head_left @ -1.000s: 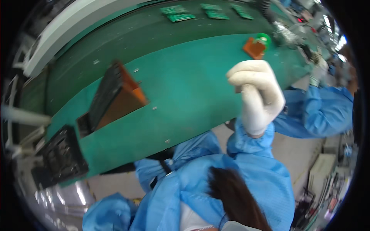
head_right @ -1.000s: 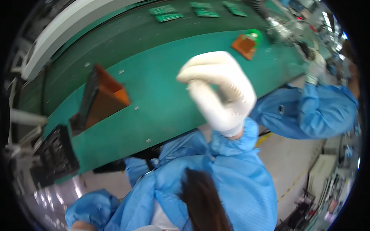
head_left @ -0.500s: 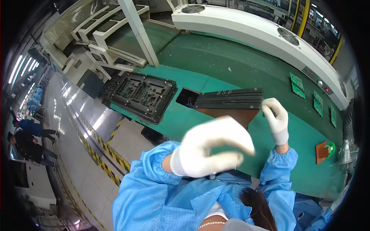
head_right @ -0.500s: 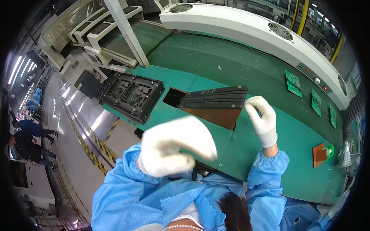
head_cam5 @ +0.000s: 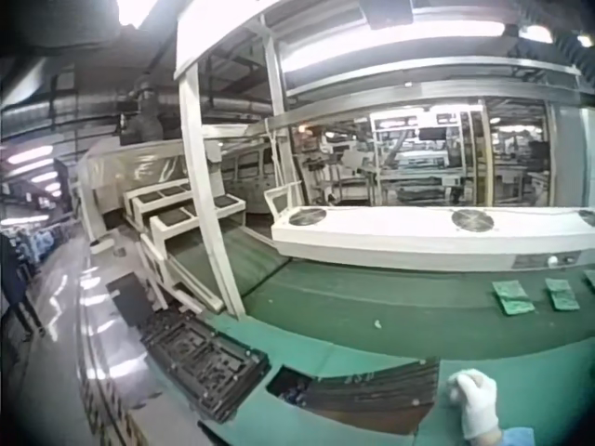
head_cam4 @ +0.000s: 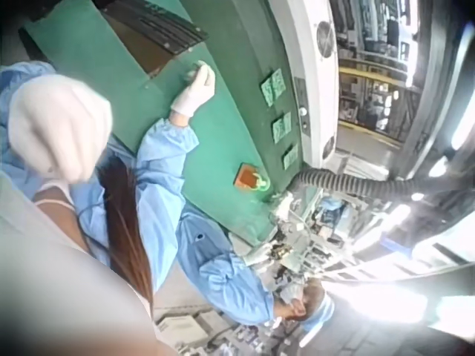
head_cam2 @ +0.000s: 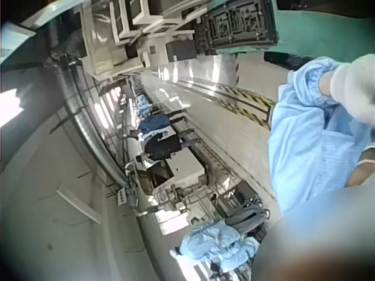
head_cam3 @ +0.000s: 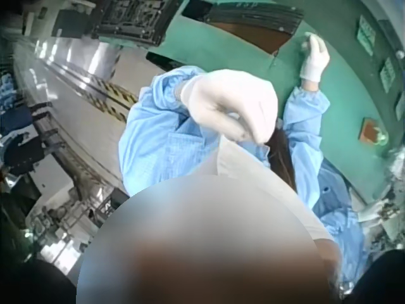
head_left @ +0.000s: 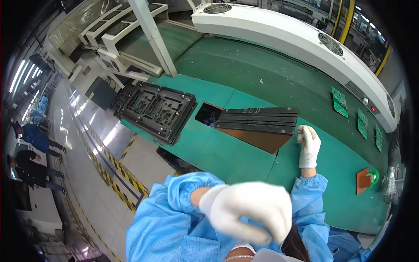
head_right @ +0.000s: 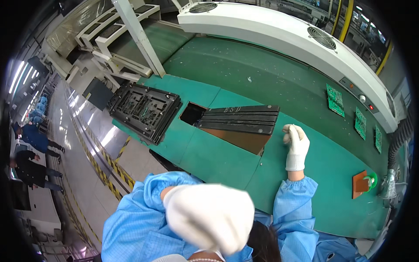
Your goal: The recorder is assembling and inspecting printed circuit boards on an industrial production line.
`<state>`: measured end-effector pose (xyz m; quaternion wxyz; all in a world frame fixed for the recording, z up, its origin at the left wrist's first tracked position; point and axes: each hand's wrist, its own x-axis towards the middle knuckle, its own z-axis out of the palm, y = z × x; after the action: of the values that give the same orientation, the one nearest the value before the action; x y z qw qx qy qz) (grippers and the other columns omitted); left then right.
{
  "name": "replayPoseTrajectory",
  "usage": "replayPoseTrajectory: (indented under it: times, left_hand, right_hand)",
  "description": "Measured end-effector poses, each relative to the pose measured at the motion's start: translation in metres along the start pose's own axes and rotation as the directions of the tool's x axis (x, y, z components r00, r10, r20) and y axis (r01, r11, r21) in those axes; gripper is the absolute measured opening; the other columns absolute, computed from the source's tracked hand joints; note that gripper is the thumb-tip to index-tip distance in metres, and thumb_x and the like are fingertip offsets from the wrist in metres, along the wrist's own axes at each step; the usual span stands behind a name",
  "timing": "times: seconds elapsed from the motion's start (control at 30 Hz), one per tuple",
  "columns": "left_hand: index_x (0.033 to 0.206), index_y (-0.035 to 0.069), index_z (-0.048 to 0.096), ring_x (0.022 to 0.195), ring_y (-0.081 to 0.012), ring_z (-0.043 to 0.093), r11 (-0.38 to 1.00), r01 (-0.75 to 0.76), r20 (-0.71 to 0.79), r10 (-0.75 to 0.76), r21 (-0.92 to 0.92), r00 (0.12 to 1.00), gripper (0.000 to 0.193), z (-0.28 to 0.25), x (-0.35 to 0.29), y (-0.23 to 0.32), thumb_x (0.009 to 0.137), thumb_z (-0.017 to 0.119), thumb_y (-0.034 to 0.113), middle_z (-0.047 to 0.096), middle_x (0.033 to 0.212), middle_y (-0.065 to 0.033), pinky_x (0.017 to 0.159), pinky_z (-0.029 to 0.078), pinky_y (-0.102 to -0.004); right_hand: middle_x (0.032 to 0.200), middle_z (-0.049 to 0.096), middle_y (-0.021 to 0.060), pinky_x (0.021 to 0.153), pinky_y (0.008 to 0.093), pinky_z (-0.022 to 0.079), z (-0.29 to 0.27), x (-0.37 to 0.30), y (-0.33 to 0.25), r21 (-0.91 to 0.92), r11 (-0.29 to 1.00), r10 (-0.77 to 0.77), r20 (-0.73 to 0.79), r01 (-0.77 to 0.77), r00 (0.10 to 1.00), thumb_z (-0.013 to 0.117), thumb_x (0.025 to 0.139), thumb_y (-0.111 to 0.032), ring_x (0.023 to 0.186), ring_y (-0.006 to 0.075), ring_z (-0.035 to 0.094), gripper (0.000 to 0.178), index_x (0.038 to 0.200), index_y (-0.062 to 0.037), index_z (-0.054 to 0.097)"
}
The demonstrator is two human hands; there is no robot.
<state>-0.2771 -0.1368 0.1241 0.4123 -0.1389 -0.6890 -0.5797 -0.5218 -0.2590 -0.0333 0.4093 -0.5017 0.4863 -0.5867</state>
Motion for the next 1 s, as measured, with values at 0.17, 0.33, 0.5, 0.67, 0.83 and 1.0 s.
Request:
replayPoseTrajectory:
  times: [0.17,0.33,0.5,0.67,0.83,1.0]
  left_hand:
    - [0.099,0.001,0.066,0.087,-0.0273,0.064,0.801,0.256,-0.478,0.043,0.541,0.877,0.011,-0.053,-0.006,-0.039,0.090,0.064,0.007,0.067,0.096,-0.0115,0.079,0.051,-0.0363]
    - [0.091,0.003,0.067,0.085,-0.0295,0.065,0.469,0.538,-0.713,0.420,0.700,0.561,0.016,-0.169,-0.020,-0.096,0.089,0.063,0.018,0.067,0.089,-0.0127,0.077,0.051,-0.0393]
    - [0.075,0.002,0.072,0.072,-0.0362,0.066,0.243,0.866,-0.840,-0.234,0.437,0.490,0.054,-0.211,-0.075,-0.140,0.087,0.057,0.052,0.068,0.075,-0.0213,0.073,0.052,-0.0448]
    - [0.078,-0.001,0.072,0.070,-0.0367,0.065,0.183,0.892,-0.833,-0.320,0.414,0.452,0.055,-0.217,-0.075,-0.138,0.087,0.058,0.051,0.067,0.075,-0.0223,0.071,0.051,-0.0444]
    - [0.074,0.002,0.074,0.068,-0.0322,0.067,0.295,0.889,-0.867,-0.256,0.352,0.428,0.051,-0.219,-0.081,-0.135,0.086,0.059,0.049,0.068,0.070,-0.0175,0.072,0.053,-0.0416]
    - [0.072,0.004,0.075,0.067,-0.0315,0.067,0.270,0.902,-0.870,-0.279,0.336,0.407,0.048,-0.221,-0.084,-0.135,0.086,0.059,0.047,0.069,0.069,-0.0162,0.071,0.053,-0.0411]
  right_hand:
    - [0.079,0.061,0.0010,0.059,0.0243,0.037,0.001,-0.001,0.025,-0.023,0.994,-0.110,-0.013,0.109,0.994,0.057,0.099,-0.020,0.066,0.0085,0.047,0.025,0.102,0.0017,0.070]
    - [0.071,0.051,-0.0020,0.060,0.0231,0.034,-0.025,0.001,0.038,-0.019,1.000,0.026,0.208,-0.022,0.978,0.055,0.100,-0.021,0.065,0.0068,0.044,0.027,0.103,0.0040,0.065]
    - [0.070,0.052,-0.0010,0.057,0.0231,0.035,-0.025,0.010,0.055,-0.021,1.000,0.018,0.256,-0.013,0.966,0.056,0.101,-0.017,0.062,0.0066,0.044,0.020,0.093,0.0010,0.060]
    - [0.070,0.056,-0.0011,0.057,0.0213,0.036,-0.023,0.010,0.052,-0.120,0.992,0.055,0.215,-0.030,0.975,0.057,0.100,-0.015,0.062,0.0059,0.047,0.018,0.093,0.0007,0.060]
    - [0.076,0.061,0.0005,0.061,0.0222,0.042,-0.024,0.011,0.052,-0.306,0.951,0.057,0.283,0.034,0.957,0.058,0.100,-0.014,0.067,0.0073,0.053,0.017,0.098,0.0030,0.062]
    - [0.091,0.066,0.0077,0.074,0.0275,0.048,-0.005,-0.006,0.035,-0.363,0.904,-0.093,0.347,0.225,0.933,0.058,0.098,-0.009,0.081,0.0136,0.059,0.017,0.104,0.0062,0.061]
